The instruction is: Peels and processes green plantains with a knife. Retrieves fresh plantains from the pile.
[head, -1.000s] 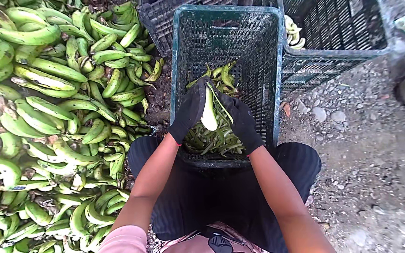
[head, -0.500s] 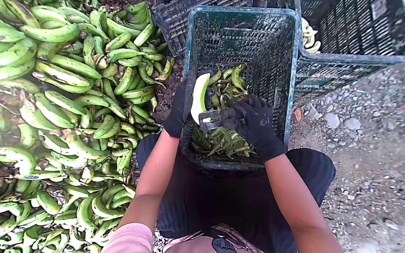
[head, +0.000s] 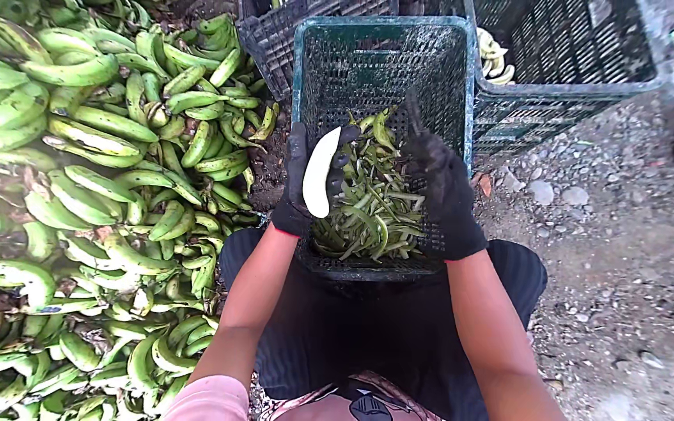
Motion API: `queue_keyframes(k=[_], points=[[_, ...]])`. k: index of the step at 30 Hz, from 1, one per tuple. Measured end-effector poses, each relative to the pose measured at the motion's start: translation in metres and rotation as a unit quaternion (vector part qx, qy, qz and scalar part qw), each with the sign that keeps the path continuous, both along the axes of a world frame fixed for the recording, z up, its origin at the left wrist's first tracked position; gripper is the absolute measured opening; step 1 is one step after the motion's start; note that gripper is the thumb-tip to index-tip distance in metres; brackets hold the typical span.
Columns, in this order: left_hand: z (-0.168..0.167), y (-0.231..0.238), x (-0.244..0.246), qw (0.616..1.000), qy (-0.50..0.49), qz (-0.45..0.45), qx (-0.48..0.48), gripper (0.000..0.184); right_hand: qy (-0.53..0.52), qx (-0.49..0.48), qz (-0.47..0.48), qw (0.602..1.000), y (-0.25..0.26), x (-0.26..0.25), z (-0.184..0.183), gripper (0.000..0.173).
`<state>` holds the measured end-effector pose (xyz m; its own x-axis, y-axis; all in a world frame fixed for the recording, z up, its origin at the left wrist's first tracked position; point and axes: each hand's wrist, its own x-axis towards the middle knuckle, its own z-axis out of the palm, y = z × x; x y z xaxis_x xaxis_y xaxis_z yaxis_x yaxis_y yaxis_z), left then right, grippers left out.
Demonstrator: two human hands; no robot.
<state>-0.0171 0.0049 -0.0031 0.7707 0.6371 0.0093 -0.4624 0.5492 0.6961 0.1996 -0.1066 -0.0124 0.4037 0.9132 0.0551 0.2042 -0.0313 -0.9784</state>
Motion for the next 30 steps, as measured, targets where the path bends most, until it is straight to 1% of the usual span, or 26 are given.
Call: queue_keyframes(k=[1, 2, 3, 4, 5, 6, 7, 8, 9, 10, 11, 13, 14, 15, 16, 17, 18, 19, 21, 22, 24, 25, 26, 27, 29, 30], points=[[0.000, 0.000, -0.001, 1.000, 0.013, -0.005, -0.001, 0.097, 0.001, 0.019, -0.003, 1.000, -0.003, 0.005, 0.004, 0.058], [0.002, -0.003, -0.002, 0.997, 0.068, 0.001, 0.026, 0.089, -0.002, 0.028, -0.016, 0.999, -0.006, 0.010, 0.009, 0.056], [0.004, -0.008, -0.004, 0.983, 0.165, 0.003, 0.082, 0.074, -0.004, 0.024, -0.046, 0.999, -0.009, 0.015, 0.014, 0.055], [0.003, -0.012, -0.007, 0.945, 0.288, -0.020, 0.154, 0.056, -0.006, 0.015, -0.077, 0.997, -0.013, 0.022, 0.018, 0.057], [0.000, -0.017, -0.008, 0.885, 0.405, -0.070, 0.220, 0.044, 0.004, 0.017, -0.103, 0.994, -0.018, 0.030, 0.022, 0.059], [-0.001, -0.023, -0.006, 0.816, 0.493, -0.149, 0.262, 0.043, 0.013, 0.023, -0.130, 0.991, -0.023, 0.037, 0.027, 0.061], [-0.003, -0.029, 0.001, 0.749, 0.552, -0.227, 0.288, 0.048, 0.022, 0.025, -0.159, 0.987, -0.028, 0.044, 0.034, 0.063], [-0.004, -0.033, 0.012, 0.691, 0.585, -0.290, 0.310, 0.049, 0.032, 0.025, -0.178, 0.983, -0.034, 0.050, 0.039, 0.064], [0.004, -0.035, 0.026, 0.649, 0.599, -0.336, 0.329, 0.048, 0.055, 0.020, -0.199, 0.978, -0.040, 0.056, 0.042, 0.067], [0.015, -0.032, 0.039, 0.648, 0.586, -0.333, 0.354, 0.044, 0.083, 0.018, -0.222, 0.971, -0.043, 0.060, 0.045, 0.069], [0.028, -0.027, 0.053, 0.678, 0.557, -0.278, 0.390, 0.041, 0.111, 0.024, -0.237, 0.965, -0.046, 0.065, 0.046, 0.070], [0.068, -0.013, 0.088, 0.758, 0.452, -0.091, 0.461, 0.039, 0.161, 0.043, -0.243, 0.956, -0.050, 0.070, 0.045, 0.074], [0.090, -0.003, 0.106, 0.789, 0.378, -0.011, 0.485, 0.042, 0.171, 0.051, -0.236, 0.955, -0.051, 0.071, 0.045, 0.075], [0.110, 0.007, 0.120, 0.812, 0.301, 0.050, 0.497, 0.046, 0.176, 0.057, -0.229, 0.956, -0.052, 0.072, 0.045, 0.077], [0.124, 0.013, 0.130, 0.831, 0.228, 0.104, 0.497, 0.044, 0.171, 0.059, -0.227, 0.957, -0.053, 0.072, 0.045, 0.077], [0.137, 0.014, 0.134, 0.837, 0.188, 0.142, 0.494, 0.043, 0.160, 0.061, -0.227, 0.959, -0.053, 0.073, 0.045, 0.077], [0.145, 0.013, 0.130, 0.830, 0.174, 0.152, 0.507, 0.045, 0.158, 0.065, -0.224, 0.960, -0.053, 0.072, 0.046, 0.077], [0.145, 0.011, 0.120, 0.809, 0.186, 0.153, 0.536, 0.049, 0.162, 0.070, -0.218, 0.960, -0.054, 0.072, 0.046, 0.077], [0.134, 0.004, 0.077, 0.741, 0.304, 0.130, 0.585, 0.058, 0.186, 0.086, -0.198, 0.959, -0.055, 0.071, 0.047, 0.076], [0.123, 0.002, 0.046, 0.722, 0.365, 0.118, 0.576, 0.059, 0.202, 0.096, -0.186, 0.957, -0.055, 0.070, 0.047, 0.075], [0.090, 0.000, -0.030, 0.749, 0.441, 0.135, 0.476, 0.057, 0.229, 0.118, -0.155, 0.954, -0.054, 0.068, 0.047, 0.076], [0.069, -0.002, -0.076, 0.765, 0.463, 0.168, 0.415, 0.055, 0.241, 0.126, -0.137, 0.952, -0.052, 0.066, 0.046, 0.077], [0.047, -0.007, -0.125, 0.774, 0.479, 0.221, 0.351, 0.055, 0.250, 0.137, -0.114, 0.952, -0.050, 0.063, 0.045, 0.079], [0.027, -0.019, -0.172, 0.770, 0.494, 0.286, 0.286, 0.055, 0.267, 0.145, -0.084, 0.949, -0.046, 0.060, 0.042, 0.079], [-0.005, -0.059, -0.252, 0.723, 0.534, 0.405, 0.169, 0.054, 0.282, 0.145, -0.023, 0.948, -0.037, 0.050, 0.036, 0.081], [-0.022, -0.086, -0.286, 0.695, 0.554, 0.444, 0.112, 0.053, 0.276, 0.144, 0.000, 0.950, -0.032, 0.042, 0.032, 0.080]])
